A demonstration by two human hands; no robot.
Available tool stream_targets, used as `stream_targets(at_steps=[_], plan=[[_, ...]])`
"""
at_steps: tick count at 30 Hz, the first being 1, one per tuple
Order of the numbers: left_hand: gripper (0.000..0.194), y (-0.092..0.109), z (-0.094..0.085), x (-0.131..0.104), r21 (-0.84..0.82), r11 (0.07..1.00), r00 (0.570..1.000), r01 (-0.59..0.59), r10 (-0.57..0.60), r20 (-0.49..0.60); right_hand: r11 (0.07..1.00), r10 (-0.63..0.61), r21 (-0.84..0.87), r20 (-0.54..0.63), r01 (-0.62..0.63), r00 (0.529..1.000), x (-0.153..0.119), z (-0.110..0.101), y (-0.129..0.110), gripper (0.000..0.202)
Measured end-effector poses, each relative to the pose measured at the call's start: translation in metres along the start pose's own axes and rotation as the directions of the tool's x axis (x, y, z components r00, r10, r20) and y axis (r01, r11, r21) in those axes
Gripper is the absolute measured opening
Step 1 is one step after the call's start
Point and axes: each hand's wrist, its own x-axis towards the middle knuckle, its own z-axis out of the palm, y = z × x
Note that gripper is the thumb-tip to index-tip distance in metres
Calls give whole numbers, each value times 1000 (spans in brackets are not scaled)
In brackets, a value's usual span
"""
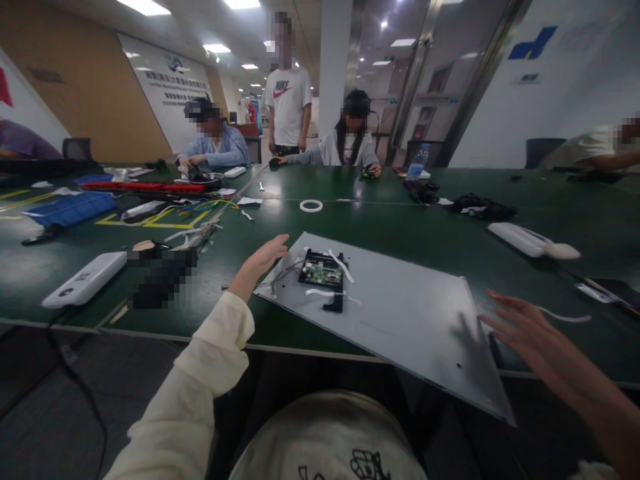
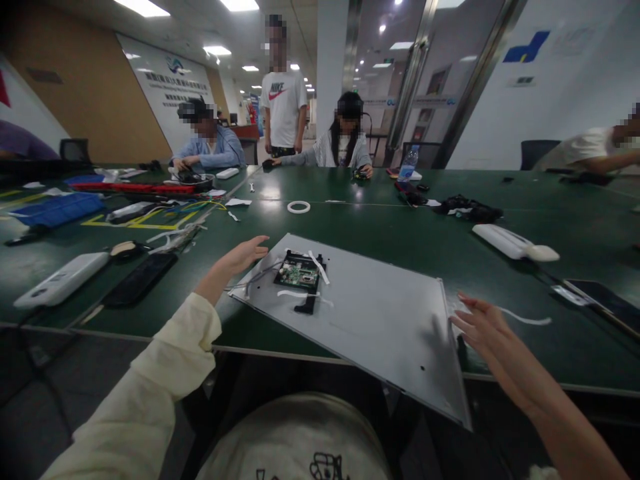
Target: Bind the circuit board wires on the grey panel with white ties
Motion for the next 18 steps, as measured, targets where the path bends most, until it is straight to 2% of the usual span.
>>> stream_targets(at_steps=[5,12,15,18], plan=[[63,3,-4,3,58,998,999,35,-36,27,998,-58,39,54,56,997,2,3,3,49],[74,3,-7,2,206,978,999,26,-35,40,997,30,76,1,-30,1000,7,16,-14,57],[74,1,-8,-1,247,969,998,6,-20,53,987,12,161,3,-12,1000,8,18,-15,52],[69,3,-6,-6,264,965,1000,-14,11,12,958,11,286,19,-16,1000,13,15,-8,44]])
